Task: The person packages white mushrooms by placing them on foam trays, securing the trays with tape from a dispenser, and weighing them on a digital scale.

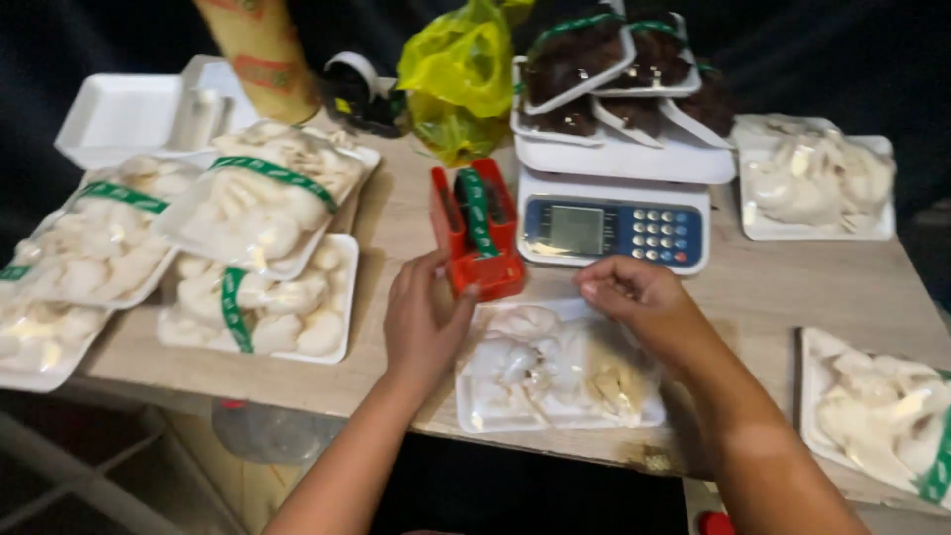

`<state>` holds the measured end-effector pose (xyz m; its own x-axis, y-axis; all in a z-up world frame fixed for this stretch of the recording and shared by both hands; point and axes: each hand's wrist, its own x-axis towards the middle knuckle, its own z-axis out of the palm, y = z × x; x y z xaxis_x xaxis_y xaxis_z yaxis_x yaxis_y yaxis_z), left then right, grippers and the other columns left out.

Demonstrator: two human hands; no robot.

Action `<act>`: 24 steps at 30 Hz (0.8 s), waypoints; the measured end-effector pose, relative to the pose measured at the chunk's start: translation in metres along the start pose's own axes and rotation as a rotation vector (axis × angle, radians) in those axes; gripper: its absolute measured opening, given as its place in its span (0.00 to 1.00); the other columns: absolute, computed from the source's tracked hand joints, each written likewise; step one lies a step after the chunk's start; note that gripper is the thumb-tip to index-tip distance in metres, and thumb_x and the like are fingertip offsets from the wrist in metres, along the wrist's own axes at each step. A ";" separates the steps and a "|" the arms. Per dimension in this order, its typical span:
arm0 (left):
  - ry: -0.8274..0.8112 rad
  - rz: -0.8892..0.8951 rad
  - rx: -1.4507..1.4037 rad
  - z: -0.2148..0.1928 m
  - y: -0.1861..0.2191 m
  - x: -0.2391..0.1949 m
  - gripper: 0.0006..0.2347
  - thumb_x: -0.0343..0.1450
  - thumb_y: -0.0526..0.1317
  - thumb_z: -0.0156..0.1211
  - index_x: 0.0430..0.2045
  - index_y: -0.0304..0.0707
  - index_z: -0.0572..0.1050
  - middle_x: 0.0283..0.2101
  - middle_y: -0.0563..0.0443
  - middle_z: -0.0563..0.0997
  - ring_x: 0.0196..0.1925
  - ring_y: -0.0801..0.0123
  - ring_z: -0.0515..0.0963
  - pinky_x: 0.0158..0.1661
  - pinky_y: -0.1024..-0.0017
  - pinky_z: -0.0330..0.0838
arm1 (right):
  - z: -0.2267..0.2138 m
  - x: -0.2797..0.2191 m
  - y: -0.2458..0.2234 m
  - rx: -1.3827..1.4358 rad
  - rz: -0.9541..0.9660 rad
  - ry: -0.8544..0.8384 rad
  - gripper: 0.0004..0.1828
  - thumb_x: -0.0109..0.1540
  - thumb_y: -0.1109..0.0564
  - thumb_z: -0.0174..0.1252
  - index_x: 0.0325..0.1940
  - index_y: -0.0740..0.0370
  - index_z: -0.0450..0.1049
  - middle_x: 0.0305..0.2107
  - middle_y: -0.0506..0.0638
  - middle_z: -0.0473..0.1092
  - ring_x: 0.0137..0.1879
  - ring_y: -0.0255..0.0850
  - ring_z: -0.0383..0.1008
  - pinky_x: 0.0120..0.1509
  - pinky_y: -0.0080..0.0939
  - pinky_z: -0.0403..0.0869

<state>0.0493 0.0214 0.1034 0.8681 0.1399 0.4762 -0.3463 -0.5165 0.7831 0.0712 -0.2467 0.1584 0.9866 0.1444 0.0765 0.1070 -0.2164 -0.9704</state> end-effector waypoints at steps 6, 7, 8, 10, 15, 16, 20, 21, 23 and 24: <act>-0.150 -0.111 0.148 0.025 -0.039 0.024 0.16 0.66 0.48 0.70 0.45 0.47 0.81 0.45 0.52 0.82 0.50 0.50 0.80 0.51 0.60 0.74 | 0.074 0.098 0.084 -0.284 0.220 0.000 0.14 0.61 0.38 0.65 0.43 0.42 0.85 0.26 0.48 0.78 0.34 0.40 0.75 0.35 0.39 0.69; -0.113 -0.097 0.114 0.028 -0.040 0.024 0.15 0.64 0.47 0.73 0.43 0.47 0.83 0.42 0.53 0.84 0.48 0.52 0.81 0.49 0.62 0.75 | 0.082 0.109 0.095 -0.261 0.278 0.004 0.18 0.60 0.34 0.64 0.40 0.45 0.86 0.28 0.50 0.79 0.38 0.43 0.77 0.40 0.42 0.71; -0.116 -0.094 0.124 0.029 -0.042 0.025 0.15 0.64 0.47 0.73 0.43 0.47 0.83 0.42 0.53 0.84 0.48 0.52 0.81 0.49 0.62 0.75 | 0.089 0.101 0.069 -0.249 0.276 0.003 0.18 0.60 0.34 0.64 0.40 0.45 0.86 0.28 0.50 0.79 0.38 0.43 0.77 0.40 0.42 0.71; -0.131 -0.111 0.137 0.031 -0.049 0.022 0.15 0.64 0.49 0.73 0.42 0.51 0.83 0.40 0.57 0.84 0.47 0.56 0.82 0.47 0.64 0.75 | 0.103 0.083 0.021 -0.130 0.353 0.027 0.17 0.60 0.40 0.65 0.38 0.55 0.85 0.28 0.53 0.77 0.38 0.41 0.74 0.41 0.37 0.68; -0.125 -0.101 0.129 0.030 -0.051 0.024 0.15 0.64 0.48 0.73 0.42 0.51 0.83 0.39 0.55 0.84 0.47 0.54 0.82 0.47 0.62 0.77 | 0.113 0.100 0.039 0.030 0.260 0.060 0.11 0.59 0.50 0.66 0.38 0.60 0.83 0.21 0.48 0.74 0.28 0.33 0.71 0.34 0.28 0.64; -0.125 -0.106 0.113 0.033 -0.049 0.022 0.15 0.64 0.49 0.72 0.43 0.50 0.83 0.40 0.54 0.84 0.48 0.54 0.82 0.47 0.62 0.77 | 0.110 0.097 0.036 0.025 0.236 0.093 0.11 0.59 0.50 0.66 0.38 0.59 0.84 0.22 0.45 0.74 0.28 0.31 0.68 0.34 0.26 0.61; -0.098 -0.085 0.101 0.031 -0.046 0.020 0.15 0.64 0.47 0.74 0.42 0.48 0.83 0.39 0.52 0.84 0.47 0.53 0.82 0.47 0.62 0.77 | 0.087 0.030 -0.007 -0.082 0.274 0.106 0.09 0.60 0.46 0.66 0.32 0.50 0.84 0.19 0.43 0.72 0.28 0.31 0.65 0.35 0.29 0.60; -0.099 -0.074 0.103 0.029 -0.043 0.020 0.15 0.64 0.47 0.74 0.42 0.47 0.83 0.39 0.51 0.84 0.46 0.51 0.83 0.47 0.60 0.77 | 0.080 0.003 -0.027 -0.083 0.246 0.113 0.08 0.61 0.51 0.65 0.32 0.54 0.84 0.20 0.45 0.70 0.28 0.32 0.63 0.34 0.31 0.61; -0.089 -0.081 0.093 0.028 -0.042 0.019 0.15 0.65 0.47 0.74 0.42 0.46 0.83 0.38 0.51 0.84 0.46 0.50 0.83 0.47 0.59 0.77 | 0.063 -0.043 -0.037 -0.103 0.223 0.105 0.07 0.62 0.55 0.65 0.32 0.58 0.83 0.21 0.47 0.67 0.28 0.34 0.61 0.33 0.34 0.61; -0.099 -0.092 0.149 0.030 -0.043 0.020 0.16 0.67 0.52 0.68 0.43 0.48 0.83 0.40 0.56 0.84 0.48 0.56 0.81 0.44 0.62 0.75 | 0.051 -0.064 -0.026 -0.065 0.204 0.075 0.07 0.62 0.58 0.63 0.33 0.63 0.84 0.26 0.49 0.71 0.34 0.36 0.66 0.40 0.34 0.62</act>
<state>0.0920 0.0211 0.0672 0.9271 0.1125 0.3576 -0.2133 -0.6260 0.7501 -0.0006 -0.2010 0.1676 0.9948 0.0193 -0.1004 -0.0902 -0.2958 -0.9510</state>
